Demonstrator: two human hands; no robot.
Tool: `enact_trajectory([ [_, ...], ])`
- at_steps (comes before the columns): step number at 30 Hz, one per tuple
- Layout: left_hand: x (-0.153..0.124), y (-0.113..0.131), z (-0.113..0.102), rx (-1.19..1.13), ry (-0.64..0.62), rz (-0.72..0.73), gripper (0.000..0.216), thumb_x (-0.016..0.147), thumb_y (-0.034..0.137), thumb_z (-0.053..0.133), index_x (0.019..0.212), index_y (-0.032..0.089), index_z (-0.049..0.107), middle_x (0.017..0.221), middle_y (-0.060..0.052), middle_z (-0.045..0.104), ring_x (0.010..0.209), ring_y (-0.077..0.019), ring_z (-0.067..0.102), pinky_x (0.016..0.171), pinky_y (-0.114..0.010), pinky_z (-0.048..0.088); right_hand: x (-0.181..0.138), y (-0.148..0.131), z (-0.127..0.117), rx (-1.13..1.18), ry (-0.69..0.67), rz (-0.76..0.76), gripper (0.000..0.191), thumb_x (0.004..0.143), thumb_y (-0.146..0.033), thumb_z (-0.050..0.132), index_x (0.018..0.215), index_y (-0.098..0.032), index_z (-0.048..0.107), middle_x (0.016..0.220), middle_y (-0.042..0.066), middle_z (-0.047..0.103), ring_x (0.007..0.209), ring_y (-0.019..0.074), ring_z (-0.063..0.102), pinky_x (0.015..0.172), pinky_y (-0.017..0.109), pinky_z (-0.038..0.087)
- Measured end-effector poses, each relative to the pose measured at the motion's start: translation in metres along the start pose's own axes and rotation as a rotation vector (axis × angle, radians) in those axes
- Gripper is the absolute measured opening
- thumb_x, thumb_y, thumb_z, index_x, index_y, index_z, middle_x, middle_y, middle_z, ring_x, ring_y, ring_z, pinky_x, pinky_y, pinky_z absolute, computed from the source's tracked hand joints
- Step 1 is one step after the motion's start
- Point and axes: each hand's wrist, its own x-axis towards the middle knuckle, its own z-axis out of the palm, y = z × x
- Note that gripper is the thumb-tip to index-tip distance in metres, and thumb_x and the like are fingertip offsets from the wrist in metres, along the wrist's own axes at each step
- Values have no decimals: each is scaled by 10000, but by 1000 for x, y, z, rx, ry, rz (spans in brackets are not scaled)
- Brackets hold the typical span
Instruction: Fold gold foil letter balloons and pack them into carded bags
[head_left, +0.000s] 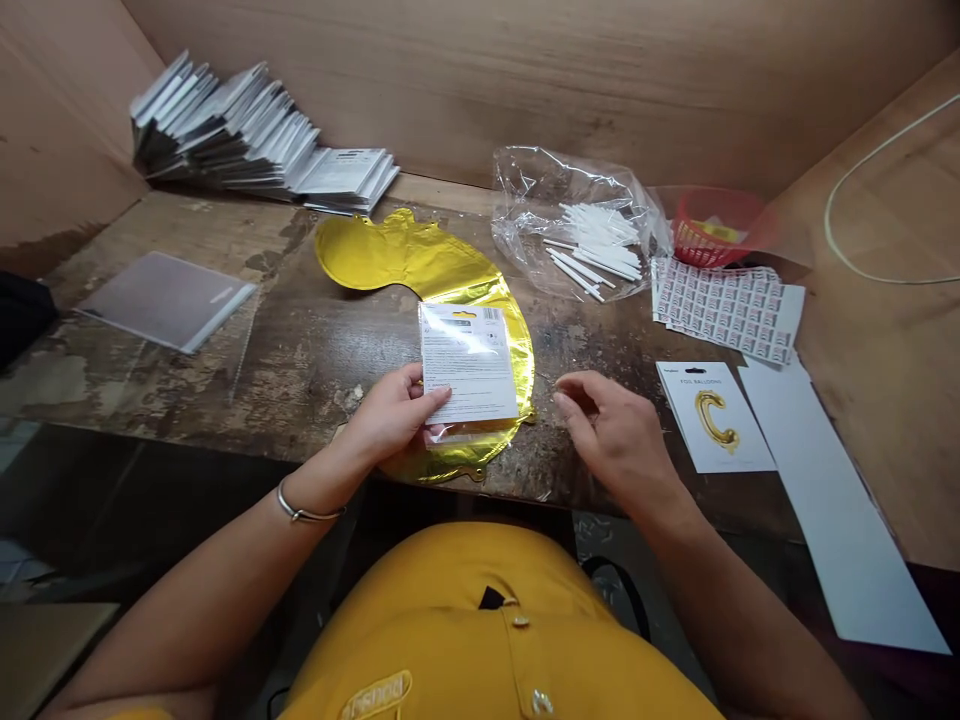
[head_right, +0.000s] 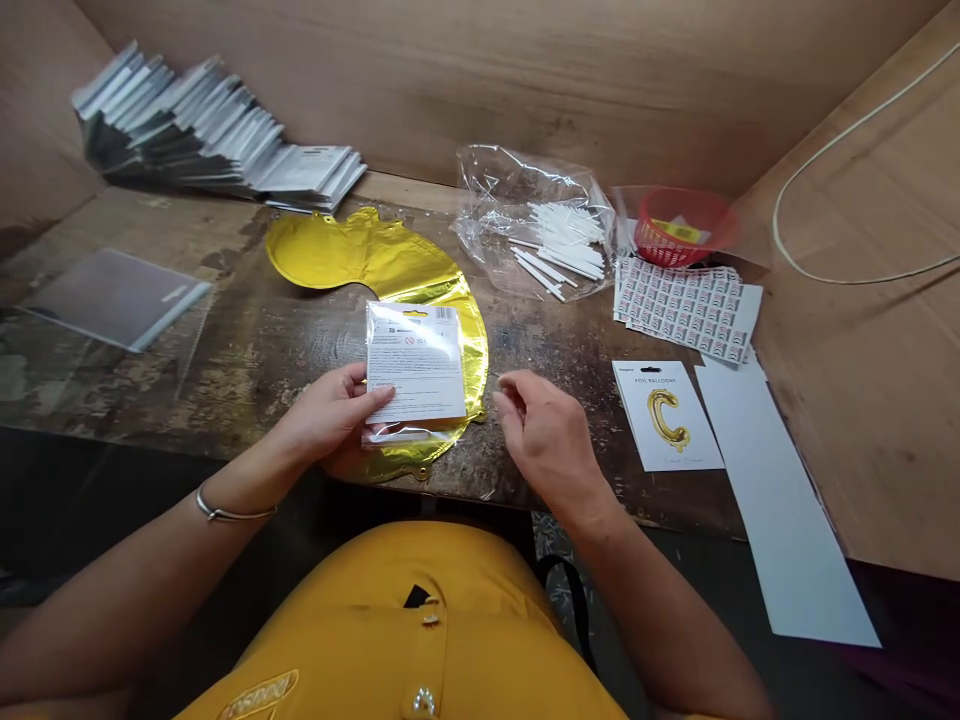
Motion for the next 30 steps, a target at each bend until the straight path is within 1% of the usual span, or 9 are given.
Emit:
enact_trajectory([
  [3, -5, 7, -2, 305, -16, 75, 349, 837, 351, 645, 1102, 133, 579, 837, -59, 710, 637, -178, 661, 553, -299, 554, 3, -3, 18, -36, -24, -312, 178, 900, -249, 588, 1044, -183, 668, 1157, 127, 685, 1077, 247, 630, 949, 398, 502],
  [7, -33, 8, 0, 1061, 278, 562, 371, 897, 349, 602, 1190, 120, 591, 965, -125, 704, 908, -268, 678, 808, -420, 553, 4, 2, 49, -28, -159, -466, 114, 901, -175, 580, 970, -158, 669, 1109, 131, 709, 1072, 226, 640, 963, 371, 509],
  [8, -41, 3, 3, 1201, 264, 741, 343, 923, 316, 567, 1207, 126, 593, 1051, -139, 696, 1017, -277, 656, 895, -437, 522, 4, 3, 52, -30, -159, -471, 108, 904, -171, 576, 966, -155, 663, 1101, 130, 710, 1072, 225, 639, 967, 373, 508],
  [10, -55, -16, 10, 1380, 68, 1054, 313, 970, 258, 477, 1228, 132, 601, 1222, -138, 658, 1187, -260, 585, 1036, -426, 436, 4, 4, 53, -67, -165, -473, 94, 898, -172, 582, 960, -158, 651, 1110, 132, 703, 1068, 231, 635, 956, 378, 514],
  [12, -62, -40, 16, 1487, -92, 1179, 358, 989, 256, 426, 1270, 98, 581, 1337, -145, 597, 1269, -252, 532, 1098, -400, 372, 5, 2, 50, -151, -184, -490, 64, 885, -172, 599, 933, -163, 641, 1108, 136, 695, 1037, 239, 638, 924, 376, 525],
  [15, -64, -66, 20, 1574, -107, 1167, 428, 979, 239, 428, 1343, 31, 511, 1414, -182, 515, 1327, -291, 475, 1118, -405, 341, 9, -5, 48, -288, -210, -534, 47, 896, -183, 593, 883, -158, 630, 1085, 142, 689, 975, 239, 642, 874, 354, 533],
  [19, -59, -70, 19, 1571, -75, 1159, 444, 968, 231, 444, 1352, 15, 495, 1411, -203, 509, 1329, -312, 471, 1115, -414, 350, 11, -11, 54, -427, -213, -602, 106, 919, -133, 531, 893, -124, 633, 1081, 169, 683, 931, 232, 644, 843, 328, 532],
  [25, -58, -60, 27, 1491, -55, 1171, 399, 974, 225, 417, 1290, 17, 543, 1340, -212, 574, 1273, -300, 534, 1073, -410, 415, 11, -12, 61, -466, -150, -590, 163, 937, -150, 495, 883, -146, 649, 1055, 157, 702, 945, 237, 650, 868, 337, 533],
  [30, -38, -22, 20, 1336, -270, 982, 235, 937, 139, 441, 1019, 122, 661, 1043, -133, 722, 983, -225, 687, 906, -352, 540, 3, -12, 67, -386, -146, -557, 157, 913, -127, 515, 867, -160, 662, 1036, 143, 711, 975, 240, 657, 974, 366, 499],
])
